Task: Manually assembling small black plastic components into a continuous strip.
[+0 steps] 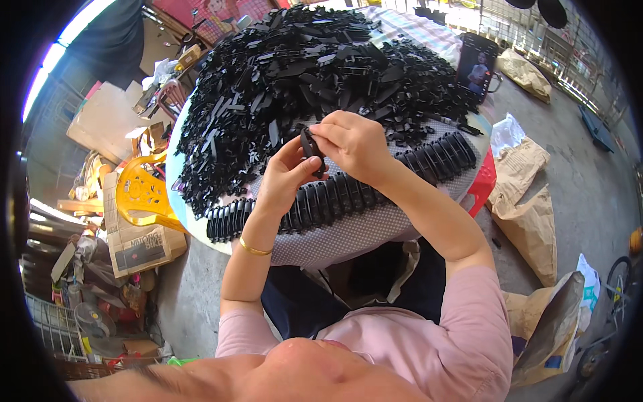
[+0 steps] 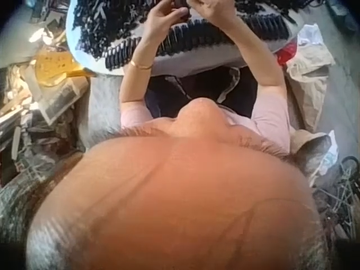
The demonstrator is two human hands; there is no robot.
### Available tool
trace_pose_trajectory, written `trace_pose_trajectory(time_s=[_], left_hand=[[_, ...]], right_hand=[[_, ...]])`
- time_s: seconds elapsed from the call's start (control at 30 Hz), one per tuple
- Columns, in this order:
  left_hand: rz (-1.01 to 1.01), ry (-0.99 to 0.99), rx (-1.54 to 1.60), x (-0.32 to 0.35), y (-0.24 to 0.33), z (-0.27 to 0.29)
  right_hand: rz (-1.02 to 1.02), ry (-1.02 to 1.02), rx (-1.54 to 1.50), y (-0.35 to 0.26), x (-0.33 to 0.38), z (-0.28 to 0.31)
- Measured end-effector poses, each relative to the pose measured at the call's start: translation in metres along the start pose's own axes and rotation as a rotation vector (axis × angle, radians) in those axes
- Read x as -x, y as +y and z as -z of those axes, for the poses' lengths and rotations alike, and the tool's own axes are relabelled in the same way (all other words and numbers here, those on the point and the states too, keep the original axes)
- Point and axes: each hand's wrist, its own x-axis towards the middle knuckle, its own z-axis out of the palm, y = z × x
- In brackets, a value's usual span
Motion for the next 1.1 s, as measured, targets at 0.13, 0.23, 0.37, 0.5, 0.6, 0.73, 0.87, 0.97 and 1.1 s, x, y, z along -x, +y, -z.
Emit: trace_pose_trajectory(time_s=[0.13, 0.23, 0.37, 0.5, 0.6, 0.73, 0.87, 0.97, 1.1], left_hand=[[-0.024, -0.013, -0.068, 0.001, 0.000, -0.001], [-0.021, -0.032, -0.154, 0.001, 0.000, 0.005], [-0.038, -0.029, -0.264, 0.002, 0.002, 0.011], [-0.044, -0.038, -0.168, 0.004, 0.008, 0.006], [-0.003, -0.017, -0.071, 0.002, 0.010, 0.008], [0.041, 0.066, -0.058, 0.015, 0.021, 0.014], [-0.125, 0.252, -0.314, 0.039, 0.034, 0.064], [-0.183, 0.583, -0.876, 0.067, 0.040, 0.126], [0.106, 0.635, -0.977, 0.107, 0.050, 0.188]], right_hand=[[0.025, -0.076, 0.053, 0.001, 0.002, -0.001], [0.046, -0.175, 0.037, -0.002, 0.000, 0.003], [0.106, -0.302, -0.032, -0.003, 0.001, 0.007], [0.137, -0.319, -0.064, -0.005, 0.000, 0.011], [0.063, -0.280, -0.040, -0.009, -0.001, 0.008], [0.036, -0.179, -0.054, 0.000, 0.001, 0.004], [-0.101, -0.088, -0.095, 0.014, -0.002, 0.010], [-0.142, -0.119, -0.140, 0.010, -0.004, 0.010], [-0.168, -0.237, -0.124, -0.002, -0.007, 0.009]])
